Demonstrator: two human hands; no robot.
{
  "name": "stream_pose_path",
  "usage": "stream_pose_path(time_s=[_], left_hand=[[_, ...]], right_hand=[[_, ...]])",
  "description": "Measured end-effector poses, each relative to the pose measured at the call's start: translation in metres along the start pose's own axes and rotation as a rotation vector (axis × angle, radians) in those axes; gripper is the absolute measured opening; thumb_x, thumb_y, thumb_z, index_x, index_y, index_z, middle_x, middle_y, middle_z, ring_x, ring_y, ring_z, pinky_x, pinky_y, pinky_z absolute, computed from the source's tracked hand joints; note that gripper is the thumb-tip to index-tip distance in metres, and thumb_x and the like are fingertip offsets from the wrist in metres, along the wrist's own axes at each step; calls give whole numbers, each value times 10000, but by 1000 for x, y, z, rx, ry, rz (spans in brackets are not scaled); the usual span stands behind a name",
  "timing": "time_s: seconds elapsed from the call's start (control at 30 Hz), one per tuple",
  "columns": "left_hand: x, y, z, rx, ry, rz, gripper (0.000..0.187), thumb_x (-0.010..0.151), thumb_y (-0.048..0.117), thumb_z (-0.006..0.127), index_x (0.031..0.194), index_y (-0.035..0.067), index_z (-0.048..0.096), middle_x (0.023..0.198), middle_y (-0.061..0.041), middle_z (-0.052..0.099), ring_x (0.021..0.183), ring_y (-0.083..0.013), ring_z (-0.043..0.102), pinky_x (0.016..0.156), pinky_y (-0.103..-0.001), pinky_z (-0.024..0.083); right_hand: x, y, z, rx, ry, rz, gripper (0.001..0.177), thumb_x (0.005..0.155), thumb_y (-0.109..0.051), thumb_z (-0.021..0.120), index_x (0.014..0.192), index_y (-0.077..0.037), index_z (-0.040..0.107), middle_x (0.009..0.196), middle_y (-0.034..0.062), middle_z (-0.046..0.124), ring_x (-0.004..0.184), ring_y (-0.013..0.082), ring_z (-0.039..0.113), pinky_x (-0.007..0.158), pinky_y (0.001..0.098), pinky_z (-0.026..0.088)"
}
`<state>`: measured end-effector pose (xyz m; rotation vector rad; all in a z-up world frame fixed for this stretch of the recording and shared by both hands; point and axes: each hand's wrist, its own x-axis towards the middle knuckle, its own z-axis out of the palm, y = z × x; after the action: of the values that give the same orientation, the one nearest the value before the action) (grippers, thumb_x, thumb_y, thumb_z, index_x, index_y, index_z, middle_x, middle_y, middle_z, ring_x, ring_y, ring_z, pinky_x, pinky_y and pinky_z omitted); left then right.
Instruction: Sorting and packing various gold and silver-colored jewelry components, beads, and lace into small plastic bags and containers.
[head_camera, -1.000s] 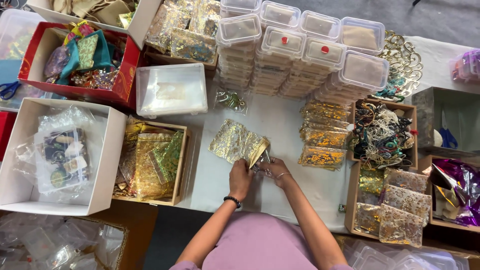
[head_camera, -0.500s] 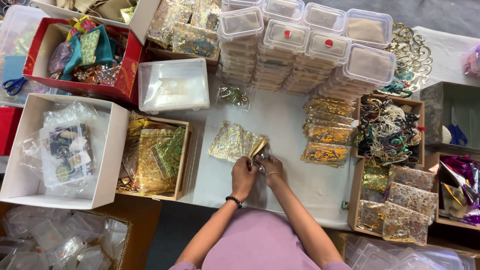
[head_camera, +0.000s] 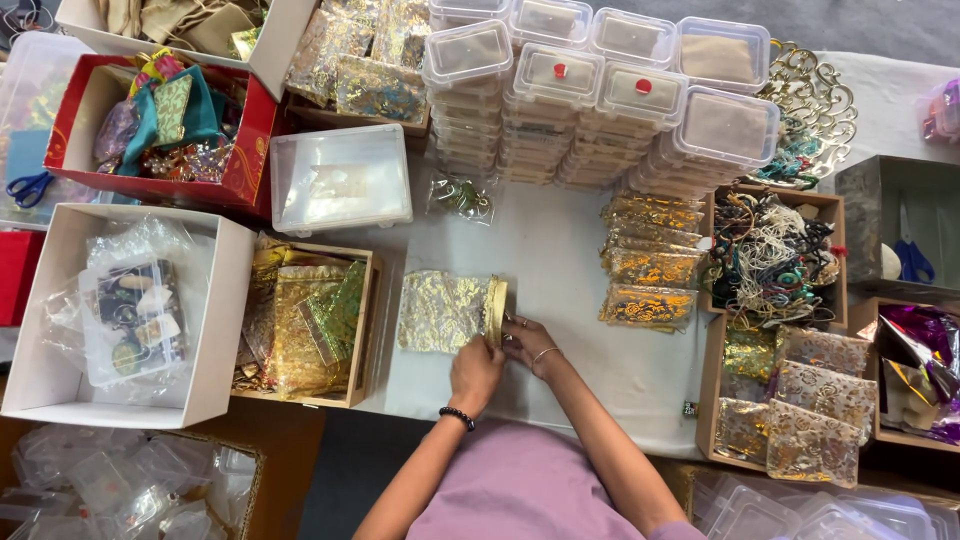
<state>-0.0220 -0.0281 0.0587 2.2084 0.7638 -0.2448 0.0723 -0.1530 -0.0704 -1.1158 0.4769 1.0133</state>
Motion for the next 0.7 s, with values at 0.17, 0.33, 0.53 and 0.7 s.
stream_pose_path(time_s=[0.17,0.33,0.53,0.7], left_hand=[[34,27,-19,97,216,231,259,977,293,608,992,38,649,965,-204,677,869,-429,671,732,-534,547],[111,18,41,209,345,407,192,908,180,637,1021,26,657,1041,-169,639,914,-380,661,708,-475,576],[118,36,50,539,311,475,96,830,113,654,836,54,730,1030,-118,665,972,-312,650,755,-418,566],[87,47,38,318,222,677,119,800,174,677,806,101,771,992,-89,672,1034,-304,617,882,-451,494]], right_hand=[[-51,-36,43,-732,265,-217,214,918,-193,701,1080,-73,775,940,126,786,841,233,744,793,351,596],[-20,-19,30,-919,455,-571,278,862,-190,694,1107,-89,777,1009,130,783,930,262,759,831,349,577],[77,24,-24,-879,504,-534,227,910,-158,631,1022,-9,760,958,163,781,877,288,762,794,402,584],[148,70,-56,-7,266,-435,275,978,-190,453,1066,-83,690,988,70,760,871,217,730,744,340,599]])
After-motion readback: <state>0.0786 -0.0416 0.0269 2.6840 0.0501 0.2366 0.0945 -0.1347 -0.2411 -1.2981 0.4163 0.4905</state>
